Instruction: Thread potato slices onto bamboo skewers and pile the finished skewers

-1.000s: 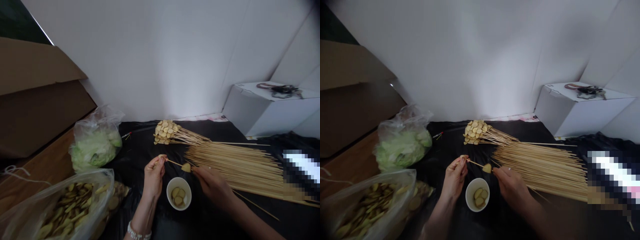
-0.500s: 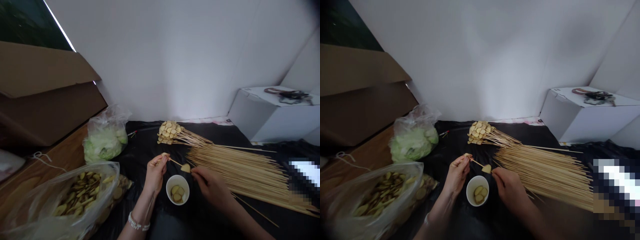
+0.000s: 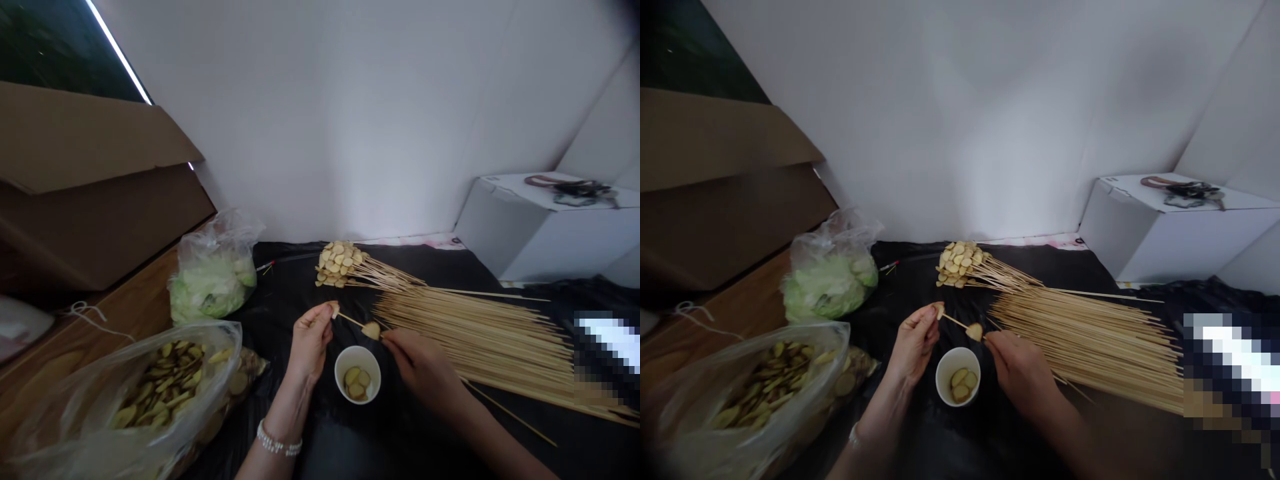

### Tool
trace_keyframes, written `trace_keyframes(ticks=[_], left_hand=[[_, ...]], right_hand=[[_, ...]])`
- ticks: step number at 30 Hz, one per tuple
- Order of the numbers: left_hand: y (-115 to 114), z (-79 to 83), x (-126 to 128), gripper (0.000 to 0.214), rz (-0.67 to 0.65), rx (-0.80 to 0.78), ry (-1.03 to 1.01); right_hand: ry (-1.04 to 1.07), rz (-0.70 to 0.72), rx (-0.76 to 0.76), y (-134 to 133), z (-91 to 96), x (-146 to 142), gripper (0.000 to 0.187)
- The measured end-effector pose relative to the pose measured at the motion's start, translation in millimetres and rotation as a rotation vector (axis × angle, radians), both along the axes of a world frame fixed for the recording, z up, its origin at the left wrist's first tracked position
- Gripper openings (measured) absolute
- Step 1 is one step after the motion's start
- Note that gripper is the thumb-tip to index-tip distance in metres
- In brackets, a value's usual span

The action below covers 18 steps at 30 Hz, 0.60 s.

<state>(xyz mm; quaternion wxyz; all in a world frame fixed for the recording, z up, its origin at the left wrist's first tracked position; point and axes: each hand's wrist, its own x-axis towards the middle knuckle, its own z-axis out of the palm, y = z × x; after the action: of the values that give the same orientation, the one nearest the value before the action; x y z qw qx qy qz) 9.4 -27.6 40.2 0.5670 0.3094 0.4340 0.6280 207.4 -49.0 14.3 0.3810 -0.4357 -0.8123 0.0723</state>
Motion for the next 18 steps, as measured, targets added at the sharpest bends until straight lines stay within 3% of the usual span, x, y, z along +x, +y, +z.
trace_keyframes(ticks=[10, 18], left_hand=[[-3, 3.4, 0, 0.027, 0.067, 0.027, 0.070], [-8, 0.6, 6, 0.025, -0.038, 0.024, 0.175]], right_hand=[[0.033, -0.006, 0.141, -4, -3.7, -8, 0.016], [0.103, 0.041, 0.104, -3, 0.2, -13, 0.015]])
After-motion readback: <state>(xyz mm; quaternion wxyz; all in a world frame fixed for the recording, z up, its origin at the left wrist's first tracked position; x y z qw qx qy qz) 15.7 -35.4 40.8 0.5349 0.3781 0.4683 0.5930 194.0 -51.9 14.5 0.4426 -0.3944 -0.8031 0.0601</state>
